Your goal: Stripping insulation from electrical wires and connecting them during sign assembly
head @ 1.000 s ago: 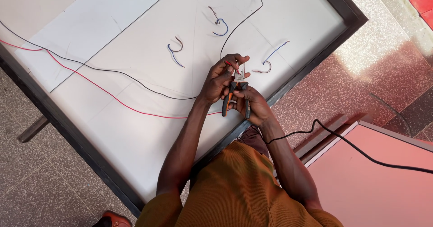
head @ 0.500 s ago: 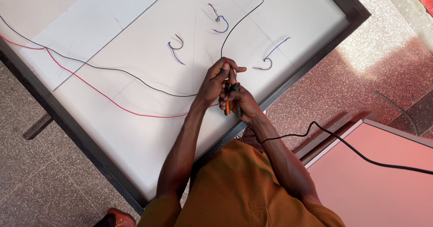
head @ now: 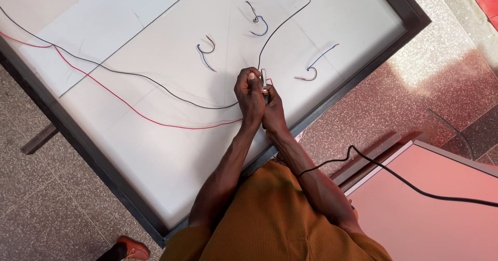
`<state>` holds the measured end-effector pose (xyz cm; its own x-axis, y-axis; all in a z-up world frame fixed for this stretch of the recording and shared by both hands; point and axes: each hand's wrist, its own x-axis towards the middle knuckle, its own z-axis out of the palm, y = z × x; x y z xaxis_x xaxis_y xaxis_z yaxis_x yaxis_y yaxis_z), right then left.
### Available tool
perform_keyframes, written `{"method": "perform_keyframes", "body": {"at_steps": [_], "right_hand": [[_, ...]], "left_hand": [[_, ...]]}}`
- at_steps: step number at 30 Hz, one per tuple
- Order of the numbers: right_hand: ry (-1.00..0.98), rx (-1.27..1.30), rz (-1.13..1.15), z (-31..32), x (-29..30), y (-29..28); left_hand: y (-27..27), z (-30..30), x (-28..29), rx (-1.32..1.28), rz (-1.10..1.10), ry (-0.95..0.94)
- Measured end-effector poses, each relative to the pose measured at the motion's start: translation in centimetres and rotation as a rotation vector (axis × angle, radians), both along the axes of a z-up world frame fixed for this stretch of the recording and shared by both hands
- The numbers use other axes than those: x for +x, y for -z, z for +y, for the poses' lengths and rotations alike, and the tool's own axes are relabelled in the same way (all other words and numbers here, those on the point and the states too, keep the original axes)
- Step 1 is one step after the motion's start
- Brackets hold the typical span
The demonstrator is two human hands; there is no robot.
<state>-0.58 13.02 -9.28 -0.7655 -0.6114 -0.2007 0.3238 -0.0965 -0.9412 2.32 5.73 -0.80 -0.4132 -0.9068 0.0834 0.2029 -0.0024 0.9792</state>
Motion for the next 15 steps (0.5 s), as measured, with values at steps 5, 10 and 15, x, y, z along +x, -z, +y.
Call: {"method": "perform_keyframes", "body": {"at_steps": [5, 10, 15], "right_hand": [[0.056, 0.009, -0.038, -0.5, 0.1, 1.3], [0.152, 0.022, -0.101, -1.0, 0.4, 2.0], [0.213, -0.001, -0.183, -1.1, -0.5, 2.0]], "left_hand": [[0.0, -0.5, -0.2, 0.023, -0.019, 0.01], [-0.1, -0.8, -0.8, 0.009, -0.044, 0.028], [0.4, -0.8, -2.0, 0.057, 0.016, 0.038]]}}
